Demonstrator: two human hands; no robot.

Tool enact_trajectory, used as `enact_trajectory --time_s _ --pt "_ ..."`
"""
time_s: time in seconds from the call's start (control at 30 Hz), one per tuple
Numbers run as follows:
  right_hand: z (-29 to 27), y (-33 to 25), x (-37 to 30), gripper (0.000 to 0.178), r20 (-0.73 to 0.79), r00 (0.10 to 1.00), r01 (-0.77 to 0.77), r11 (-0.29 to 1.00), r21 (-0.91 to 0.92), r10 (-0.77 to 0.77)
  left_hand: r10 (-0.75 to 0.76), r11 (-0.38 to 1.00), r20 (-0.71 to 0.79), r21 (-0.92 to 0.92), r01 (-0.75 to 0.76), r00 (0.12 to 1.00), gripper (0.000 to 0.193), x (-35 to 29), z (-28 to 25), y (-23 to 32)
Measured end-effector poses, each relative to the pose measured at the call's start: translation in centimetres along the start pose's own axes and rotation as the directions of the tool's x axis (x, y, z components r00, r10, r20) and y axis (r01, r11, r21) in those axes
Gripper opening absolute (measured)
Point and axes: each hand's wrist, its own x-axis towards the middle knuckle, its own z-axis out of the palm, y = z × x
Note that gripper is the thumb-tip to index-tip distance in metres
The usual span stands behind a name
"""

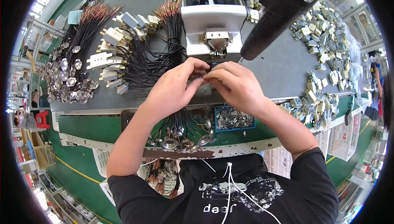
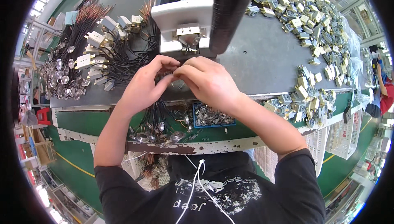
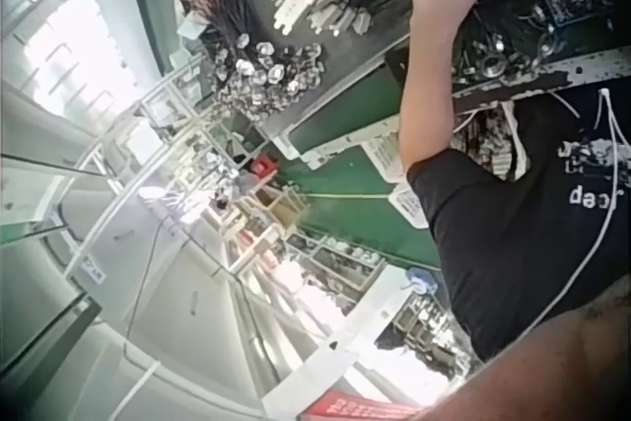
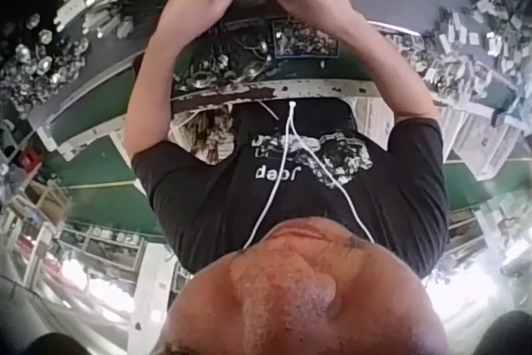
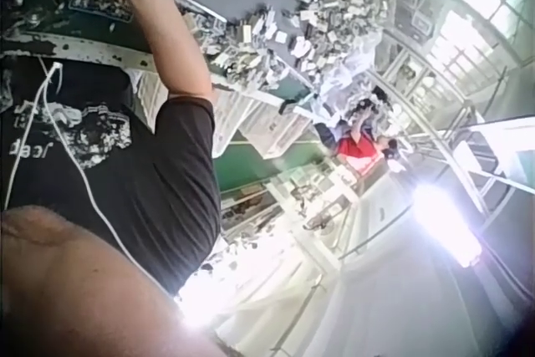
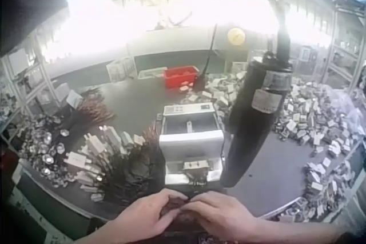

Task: Assembling wire harnesses and connectors at a factory workstation.

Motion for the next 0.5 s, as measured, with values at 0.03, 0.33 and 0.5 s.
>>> enact_trajectory --time_s 0.03,0.33,0.5 --pt "0.2 -0.1 0.1 0.025 -0.048 0.999 -0.010 1.000 0.012 0.010 -0.013 0.999 -0.001 -0.033 0.013 1.000 0.029 -0.1 -0.1 0.0" --pt "0.0 -1.1 0.9 0.019 0.104 0.876 -0.480 0.873 0.087 0.471 0.025 0.994 -0.048 0.105 -0.020 0.999 0.024 0.0 -0.9 0.3" --pt "-0.5 -2.1 1.1 0.027 -0.058 0.953 -0.298 0.953 -0.044 0.296 -0.187 0.848 -0.057 -0.514 0.132 0.981 0.036 0.0 -0.5 -0.2"
